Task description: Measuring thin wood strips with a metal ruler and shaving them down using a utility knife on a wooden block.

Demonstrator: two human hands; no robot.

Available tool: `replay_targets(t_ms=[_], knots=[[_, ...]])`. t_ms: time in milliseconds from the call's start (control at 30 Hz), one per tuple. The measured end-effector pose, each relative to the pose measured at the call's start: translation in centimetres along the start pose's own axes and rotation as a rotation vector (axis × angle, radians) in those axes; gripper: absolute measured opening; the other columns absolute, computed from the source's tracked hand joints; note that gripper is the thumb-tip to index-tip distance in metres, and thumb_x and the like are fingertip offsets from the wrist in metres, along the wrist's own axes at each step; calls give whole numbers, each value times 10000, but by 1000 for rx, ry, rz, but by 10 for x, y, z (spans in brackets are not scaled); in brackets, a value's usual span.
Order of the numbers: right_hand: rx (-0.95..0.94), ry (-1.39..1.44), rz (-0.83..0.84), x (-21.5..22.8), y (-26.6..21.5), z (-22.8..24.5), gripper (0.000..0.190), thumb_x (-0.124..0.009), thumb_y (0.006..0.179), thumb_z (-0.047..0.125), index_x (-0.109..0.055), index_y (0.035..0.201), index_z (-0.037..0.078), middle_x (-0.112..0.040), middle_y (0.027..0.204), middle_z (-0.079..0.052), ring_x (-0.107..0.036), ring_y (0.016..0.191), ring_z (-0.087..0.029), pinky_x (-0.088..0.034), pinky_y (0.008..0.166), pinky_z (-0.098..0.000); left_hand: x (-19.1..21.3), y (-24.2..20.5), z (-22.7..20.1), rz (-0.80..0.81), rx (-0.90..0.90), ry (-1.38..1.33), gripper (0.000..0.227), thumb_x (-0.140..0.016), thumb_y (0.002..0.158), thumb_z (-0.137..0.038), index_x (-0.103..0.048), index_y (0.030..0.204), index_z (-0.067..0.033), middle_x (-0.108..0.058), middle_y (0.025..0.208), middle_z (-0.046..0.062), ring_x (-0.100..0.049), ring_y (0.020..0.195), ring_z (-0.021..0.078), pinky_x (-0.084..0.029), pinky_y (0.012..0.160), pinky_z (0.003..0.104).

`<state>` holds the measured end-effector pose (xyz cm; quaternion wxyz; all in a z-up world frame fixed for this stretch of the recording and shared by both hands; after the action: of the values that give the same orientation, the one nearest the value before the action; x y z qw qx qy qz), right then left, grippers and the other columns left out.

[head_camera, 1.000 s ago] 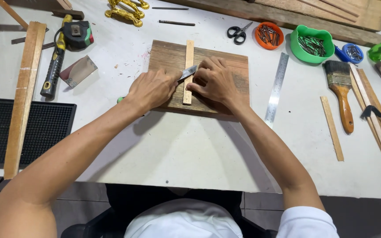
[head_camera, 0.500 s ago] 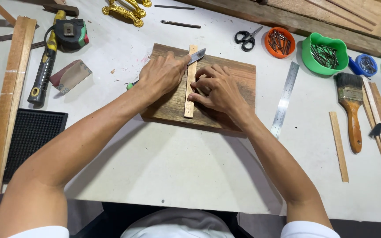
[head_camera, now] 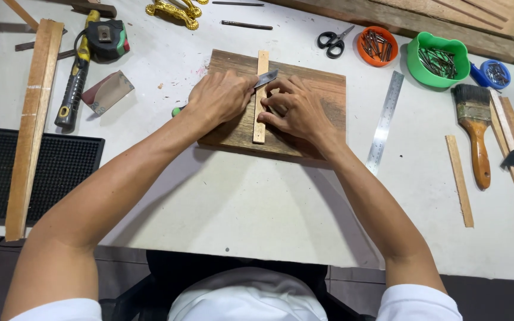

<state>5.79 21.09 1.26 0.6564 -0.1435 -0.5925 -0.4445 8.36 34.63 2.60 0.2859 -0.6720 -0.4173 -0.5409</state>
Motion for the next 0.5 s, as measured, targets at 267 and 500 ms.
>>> replay_targets(t_ms=[267, 500], knots=[[41, -9, 10, 5, 5, 5, 457, -780, 839, 579, -817, 1025, 164, -708, 1143, -7, -545, 1007, -191, -452, 920, -374, 10, 3, -1, -14, 3, 3, 343, -485, 1050, -303, -636, 1341, -204, -618, 678, 138, -620, 508, 260, -534, 410, 398], [83, -45, 20, 9, 11, 9, 518, -756, 796, 657, -814, 962, 169, -710, 1115, -16, -561, 1080, -206, -442, 939, -381, -6, 39, 0, 16, 8, -13, 361, -395, 1086, -342, -609, 1317, -165, -603, 736, 137, -646, 523, 260, -553, 384, 381]])
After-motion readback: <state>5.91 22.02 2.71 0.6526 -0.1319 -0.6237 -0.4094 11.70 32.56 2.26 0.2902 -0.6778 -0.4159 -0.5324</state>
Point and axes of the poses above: each hand's wrist, its own y-axis towards the middle knuckle, its own x-axis out of the back of the hand, z = x × y, the point moved 9 cm from there along y, towards the middle knuckle
